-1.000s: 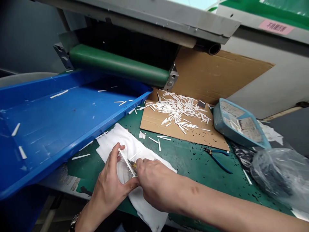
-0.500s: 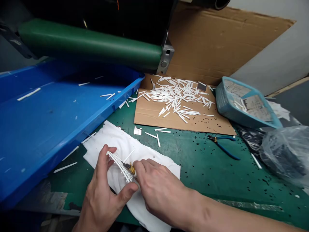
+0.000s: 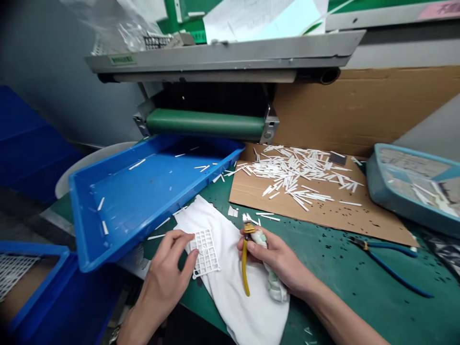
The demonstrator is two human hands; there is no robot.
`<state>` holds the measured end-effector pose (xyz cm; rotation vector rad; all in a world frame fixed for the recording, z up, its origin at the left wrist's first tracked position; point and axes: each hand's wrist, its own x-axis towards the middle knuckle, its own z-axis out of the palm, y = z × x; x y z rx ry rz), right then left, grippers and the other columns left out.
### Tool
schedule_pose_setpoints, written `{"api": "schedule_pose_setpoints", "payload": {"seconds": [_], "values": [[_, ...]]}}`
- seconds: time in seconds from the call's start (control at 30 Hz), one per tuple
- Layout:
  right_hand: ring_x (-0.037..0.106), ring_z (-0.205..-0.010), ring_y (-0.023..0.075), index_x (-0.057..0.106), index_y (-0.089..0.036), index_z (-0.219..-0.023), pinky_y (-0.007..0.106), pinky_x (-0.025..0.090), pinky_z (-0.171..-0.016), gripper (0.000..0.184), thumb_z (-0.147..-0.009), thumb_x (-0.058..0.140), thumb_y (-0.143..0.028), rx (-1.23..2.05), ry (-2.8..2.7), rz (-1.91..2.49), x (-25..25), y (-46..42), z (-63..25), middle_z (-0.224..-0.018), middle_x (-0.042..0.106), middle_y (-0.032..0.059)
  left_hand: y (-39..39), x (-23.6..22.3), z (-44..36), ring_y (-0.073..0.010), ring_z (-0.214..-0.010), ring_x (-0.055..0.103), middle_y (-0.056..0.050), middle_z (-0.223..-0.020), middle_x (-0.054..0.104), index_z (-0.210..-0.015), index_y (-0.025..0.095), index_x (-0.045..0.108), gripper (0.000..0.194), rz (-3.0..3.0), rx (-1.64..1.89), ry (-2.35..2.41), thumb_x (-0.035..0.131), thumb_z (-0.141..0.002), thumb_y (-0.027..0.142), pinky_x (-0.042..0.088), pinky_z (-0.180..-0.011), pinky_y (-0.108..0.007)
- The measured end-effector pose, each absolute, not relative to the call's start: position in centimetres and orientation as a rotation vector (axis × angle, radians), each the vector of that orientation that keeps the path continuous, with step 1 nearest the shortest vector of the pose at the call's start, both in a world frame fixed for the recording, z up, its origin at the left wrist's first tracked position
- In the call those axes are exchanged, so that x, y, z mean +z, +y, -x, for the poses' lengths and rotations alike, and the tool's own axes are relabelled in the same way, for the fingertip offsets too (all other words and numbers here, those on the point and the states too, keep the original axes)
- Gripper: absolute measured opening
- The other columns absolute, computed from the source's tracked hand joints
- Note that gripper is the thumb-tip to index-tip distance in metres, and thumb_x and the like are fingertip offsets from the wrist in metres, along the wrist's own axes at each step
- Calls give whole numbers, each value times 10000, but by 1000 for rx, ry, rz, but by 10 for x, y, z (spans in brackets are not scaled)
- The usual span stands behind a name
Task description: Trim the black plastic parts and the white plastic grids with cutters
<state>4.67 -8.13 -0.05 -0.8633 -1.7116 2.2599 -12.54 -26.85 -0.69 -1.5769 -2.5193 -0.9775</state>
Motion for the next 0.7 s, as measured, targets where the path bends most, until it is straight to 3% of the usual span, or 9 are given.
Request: {"api": "schedule_pose_setpoints", "payload": {"seconds": [0.1, 0.27, 0.47, 0.6, 0.7], "values": [[604, -929, 246, 575, -181, -1124, 363, 485, -862, 515, -752, 739, -497, 2257, -1576, 872, -11, -82, -51, -992, 660, 112, -261, -3, 122, -210, -839, 593, -68, -900, 564, -873, 195, 599, 153, 1720, -636, -2556, 455, -902, 153, 526, -729, -339], [612, -878, 234, 605, -198, -1112, 335, 504, -805, 508, -741, 741, -518, 2245, -1583, 862, -11, -83, -54, -953, 664, 78, -246, -13, 116, -221, -763, 593, -62, -837, 576, -796, 192, 582, 209, 1693, -315, -2463, 456, -831, 30, 524, -657, -350], [623, -876, 236, 647, -191, -1079, 322, 513, -809, 533, -704, 749, -556, 2228, -1605, 835, -3, -84, -53, -935, 680, 77, -264, 16, 122, -199, -758, 591, -70, -822, 581, -782, 183, 562, 172, 1701, -461, -2408, 459, -822, 51, 505, -647, -311], [648, -931, 279, 677, -187, -1043, 346, 535, -844, 545, -660, 764, -563, 2180, -1666, 912, -14, -81, -56, -980, 699, 105, -335, 72, 156, -149, -718, 556, -38, -812, 566, -798, 198, 551, 165, 1600, -645, -2503, 422, -895, 168, 465, -652, -264], [654, -979, 335, 693, -194, -1025, 379, 560, -835, 585, -588, 783, -572, 2101, -1702, 1006, -41, -67, -58, -1006, 706, 135, -410, 100, 200, -142, -705, 528, -23, -803, 561, -797, 205, 548, 192, 1299, -591, -2630, 416, -916, 276, 433, -646, -258]]}}
